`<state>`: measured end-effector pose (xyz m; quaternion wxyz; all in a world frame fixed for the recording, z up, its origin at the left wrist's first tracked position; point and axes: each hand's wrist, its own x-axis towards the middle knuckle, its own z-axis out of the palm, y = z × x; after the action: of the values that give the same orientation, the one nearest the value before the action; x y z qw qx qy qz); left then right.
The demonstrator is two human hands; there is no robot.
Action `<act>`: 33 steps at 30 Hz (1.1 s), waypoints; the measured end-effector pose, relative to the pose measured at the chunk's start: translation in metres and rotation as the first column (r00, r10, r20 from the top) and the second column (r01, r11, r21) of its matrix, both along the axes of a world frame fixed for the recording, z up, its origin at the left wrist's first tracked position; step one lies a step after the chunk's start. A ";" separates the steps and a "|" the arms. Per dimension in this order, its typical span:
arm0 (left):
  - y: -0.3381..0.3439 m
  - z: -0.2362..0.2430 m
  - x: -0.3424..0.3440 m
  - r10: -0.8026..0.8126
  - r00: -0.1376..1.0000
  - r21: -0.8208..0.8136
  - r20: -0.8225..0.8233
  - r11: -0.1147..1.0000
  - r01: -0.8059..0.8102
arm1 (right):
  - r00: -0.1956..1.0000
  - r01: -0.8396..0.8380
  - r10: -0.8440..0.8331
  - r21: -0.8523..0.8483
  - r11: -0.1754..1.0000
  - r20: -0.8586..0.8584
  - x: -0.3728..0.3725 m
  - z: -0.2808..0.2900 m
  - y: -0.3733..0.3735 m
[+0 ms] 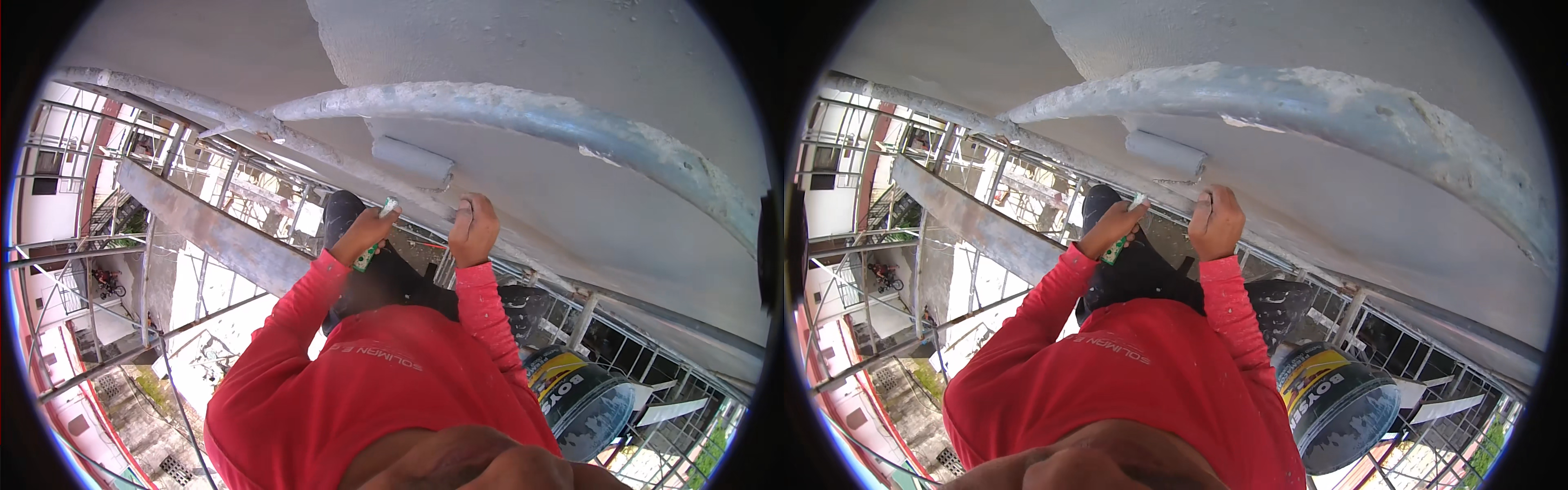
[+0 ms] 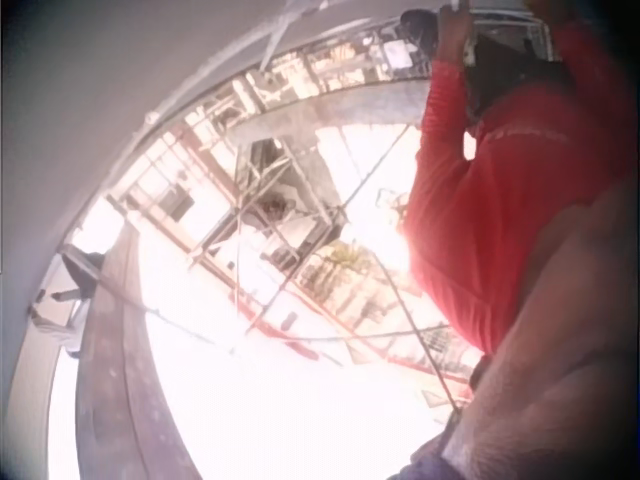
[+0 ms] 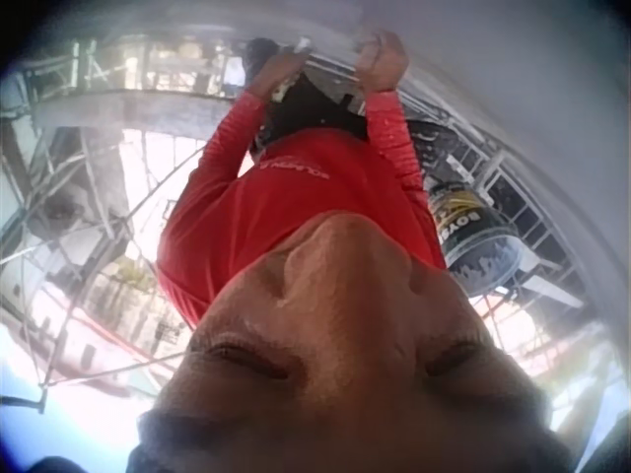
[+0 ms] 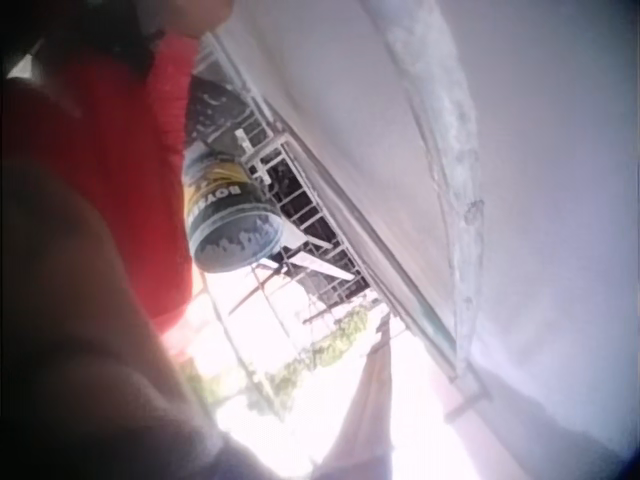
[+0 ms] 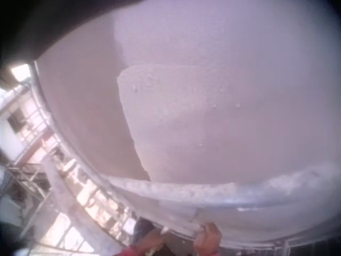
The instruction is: The person paints a curved ceiling surface using a paint roller. They repeatedly dip the roller into a bucket of white paint and apply it to the ceiling, working around metal scaffolding bars. The person occasionally moves along the scaffolding to reach different sections of the ceiling.
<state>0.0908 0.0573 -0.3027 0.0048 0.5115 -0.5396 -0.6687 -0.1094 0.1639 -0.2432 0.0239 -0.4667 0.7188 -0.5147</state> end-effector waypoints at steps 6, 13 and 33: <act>0.006 0.097 0.021 0.115 0.992 -0.073 -0.047 0.990 -0.118 | 0.999 -0.010 0.011 -0.023 1.000 0.040 0.003 0.004 0.001; -0.007 0.053 0.029 0.066 0.996 -0.108 -0.064 0.991 -0.073 | 0.999 -0.013 0.011 0.036 0.999 0.048 0.002 0.004 0.000; -0.013 0.007 0.024 0.087 0.996 -0.011 -0.016 0.996 -0.088 | 1.000 0.028 -0.028 0.031 0.999 -0.013 0.004 0.008 -0.003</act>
<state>0.1145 0.0447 -0.2955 0.0411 0.5294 -0.5205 -0.6687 -0.1058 0.1613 -0.2356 0.0195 -0.4593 0.7335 -0.5006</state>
